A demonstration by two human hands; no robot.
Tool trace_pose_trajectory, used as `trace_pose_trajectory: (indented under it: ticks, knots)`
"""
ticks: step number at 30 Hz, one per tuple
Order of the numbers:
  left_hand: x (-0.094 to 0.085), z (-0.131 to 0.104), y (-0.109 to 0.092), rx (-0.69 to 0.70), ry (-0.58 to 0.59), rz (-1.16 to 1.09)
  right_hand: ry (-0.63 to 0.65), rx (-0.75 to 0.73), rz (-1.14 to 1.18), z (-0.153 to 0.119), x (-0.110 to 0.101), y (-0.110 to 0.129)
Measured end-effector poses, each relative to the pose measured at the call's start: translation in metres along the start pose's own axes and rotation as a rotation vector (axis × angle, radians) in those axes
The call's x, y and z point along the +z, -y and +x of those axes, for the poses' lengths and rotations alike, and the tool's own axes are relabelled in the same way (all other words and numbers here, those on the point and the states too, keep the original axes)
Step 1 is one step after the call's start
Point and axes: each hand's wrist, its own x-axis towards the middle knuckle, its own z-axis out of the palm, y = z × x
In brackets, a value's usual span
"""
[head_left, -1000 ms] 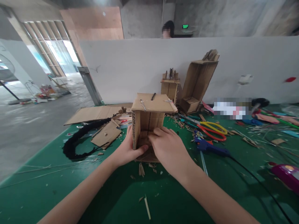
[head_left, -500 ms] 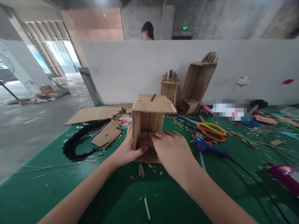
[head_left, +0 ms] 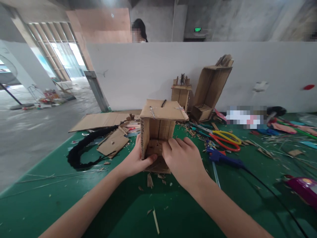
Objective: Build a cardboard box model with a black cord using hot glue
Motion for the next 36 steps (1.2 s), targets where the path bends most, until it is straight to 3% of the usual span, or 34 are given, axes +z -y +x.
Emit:
trace_pose_trajectory:
  ticks: [3,6,9,12,14,16,21,25,28,31,36]
  knots:
    - [0.0,-0.001,0.001,-0.029,0.07,0.036,-0.102,0.065,0.009,-0.005,0.002,-0.001]
    - [0.003,-0.003,0.004,0.002,0.052,0.092,-0.172,0.11,0.047,-0.009,0.001,-0.004]
    - [0.003,-0.004,0.004,0.13,-0.11,0.228,-0.22,0.108,0.068,-0.012,-0.003,-0.006]
    - [-0.003,-0.003,-0.001,0.391,-0.346,0.394,-0.247,0.112,0.038,-0.014,-0.01,-0.007]
    - [-0.008,-0.003,-0.006,0.544,-0.418,0.49,-0.29,0.134,0.039,-0.015,-0.015,-0.007]
    - [-0.011,-0.003,-0.012,0.606,-0.413,0.595,-0.336,0.148,0.086,-0.016,-0.017,-0.007]
    - [0.002,-0.008,-0.017,0.44,-0.26,0.747,-0.412,0.098,0.328,-0.022,-0.011,-0.009]
    - [0.01,-0.01,-0.013,0.387,-0.241,0.793,-0.471,0.276,0.73,-0.025,0.0,-0.008]
    - [0.01,-0.009,-0.01,0.376,-0.262,0.837,-0.444,0.418,1.014,-0.027,0.004,-0.005]
    - [0.005,-0.007,-0.007,0.38,-0.3,0.859,-0.437,0.493,1.148,-0.027,0.005,-0.003]
    - [-0.005,-0.002,-0.006,0.452,-0.45,0.773,-0.369,0.667,1.039,-0.027,0.018,-0.018]
